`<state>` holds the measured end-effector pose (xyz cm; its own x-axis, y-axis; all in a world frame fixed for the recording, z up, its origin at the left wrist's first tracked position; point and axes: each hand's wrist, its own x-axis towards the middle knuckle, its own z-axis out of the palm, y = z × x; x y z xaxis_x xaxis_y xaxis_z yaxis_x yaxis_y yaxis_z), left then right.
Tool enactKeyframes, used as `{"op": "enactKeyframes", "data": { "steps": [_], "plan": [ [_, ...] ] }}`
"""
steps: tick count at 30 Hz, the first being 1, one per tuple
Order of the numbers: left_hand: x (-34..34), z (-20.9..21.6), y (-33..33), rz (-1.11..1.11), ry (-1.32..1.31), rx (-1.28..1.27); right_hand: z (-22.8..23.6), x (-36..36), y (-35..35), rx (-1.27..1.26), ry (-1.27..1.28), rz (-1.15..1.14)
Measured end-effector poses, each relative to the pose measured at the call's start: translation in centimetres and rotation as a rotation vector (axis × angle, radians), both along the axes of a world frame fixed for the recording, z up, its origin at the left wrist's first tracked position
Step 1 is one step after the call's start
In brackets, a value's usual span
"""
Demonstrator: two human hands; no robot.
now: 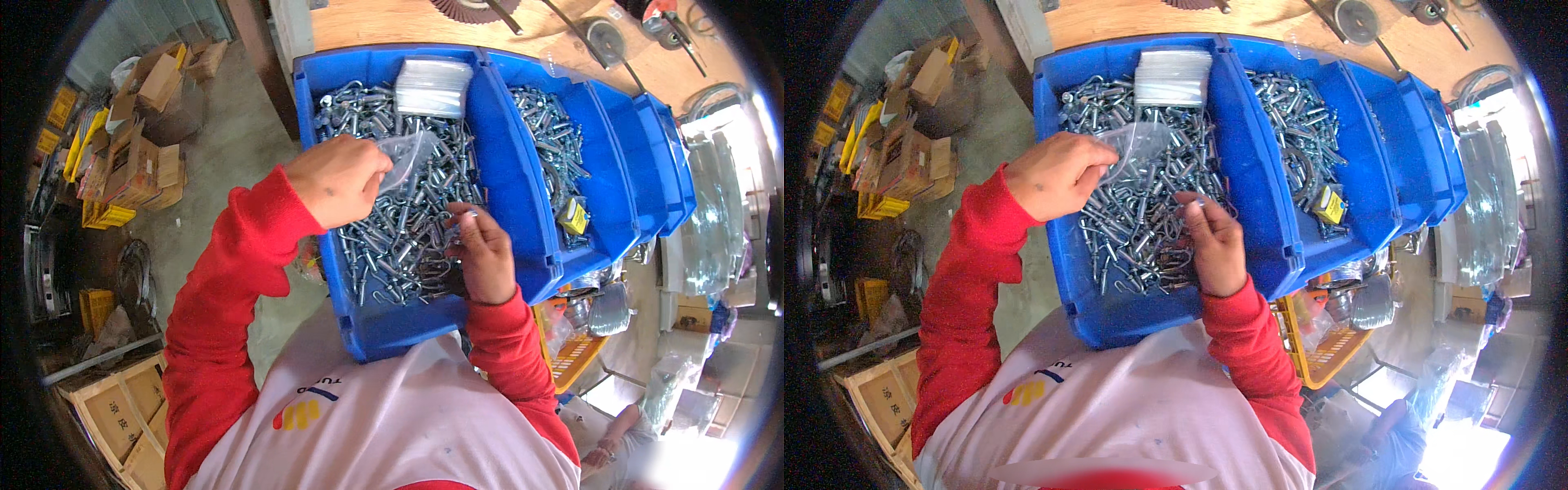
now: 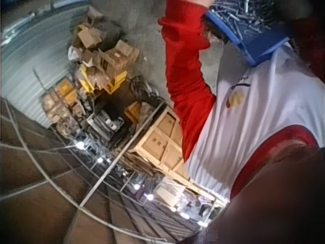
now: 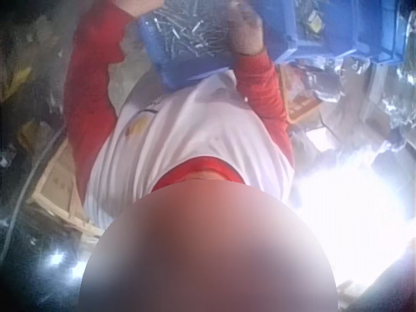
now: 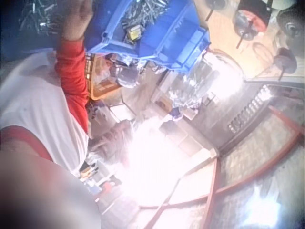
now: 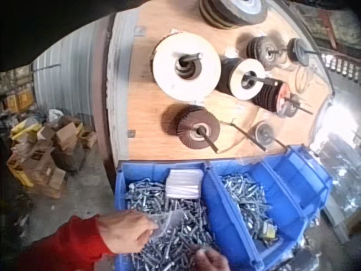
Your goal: The person repeatedly picks metal fasteners from a blue bin and places them into small clear plastic bags. They seal each bag and set it aside, continuing the cycle throughout the clip.
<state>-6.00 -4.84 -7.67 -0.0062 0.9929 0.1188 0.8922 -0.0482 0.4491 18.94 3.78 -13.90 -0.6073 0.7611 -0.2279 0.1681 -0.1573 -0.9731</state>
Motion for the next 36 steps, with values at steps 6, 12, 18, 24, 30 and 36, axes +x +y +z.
{"op": "enactKeyframes", "data": {
  "steps": [6,12,18,24,30,36],
  "plan": [
    [2.7,1.5,2.1,-0.006,-0.057,-0.134,6.6,2.6,-0.1,0.312,0.498,-0.113],
    [5.3,2.5,3.9,-0.074,-0.003,-0.203,8.2,0.5,1.4,0.892,0.320,0.243],
    [5.4,2.8,4.1,-0.115,0.094,-0.171,8.4,-0.6,2.5,1.376,-0.182,0.387],
    [4.4,2.4,4.9,-0.089,0.128,-0.168,7.7,-0.8,3.6,1.543,-0.101,0.291],
    [2.1,0.2,5.4,-0.071,0.016,-0.038,1.8,-0.4,1.3,1.098,-0.229,0.628],
    [2.0,-0.8,5.7,-0.107,-0.090,-0.009,-2.7,-2.5,0.8,1.186,-0.291,0.647]
  ]
}}
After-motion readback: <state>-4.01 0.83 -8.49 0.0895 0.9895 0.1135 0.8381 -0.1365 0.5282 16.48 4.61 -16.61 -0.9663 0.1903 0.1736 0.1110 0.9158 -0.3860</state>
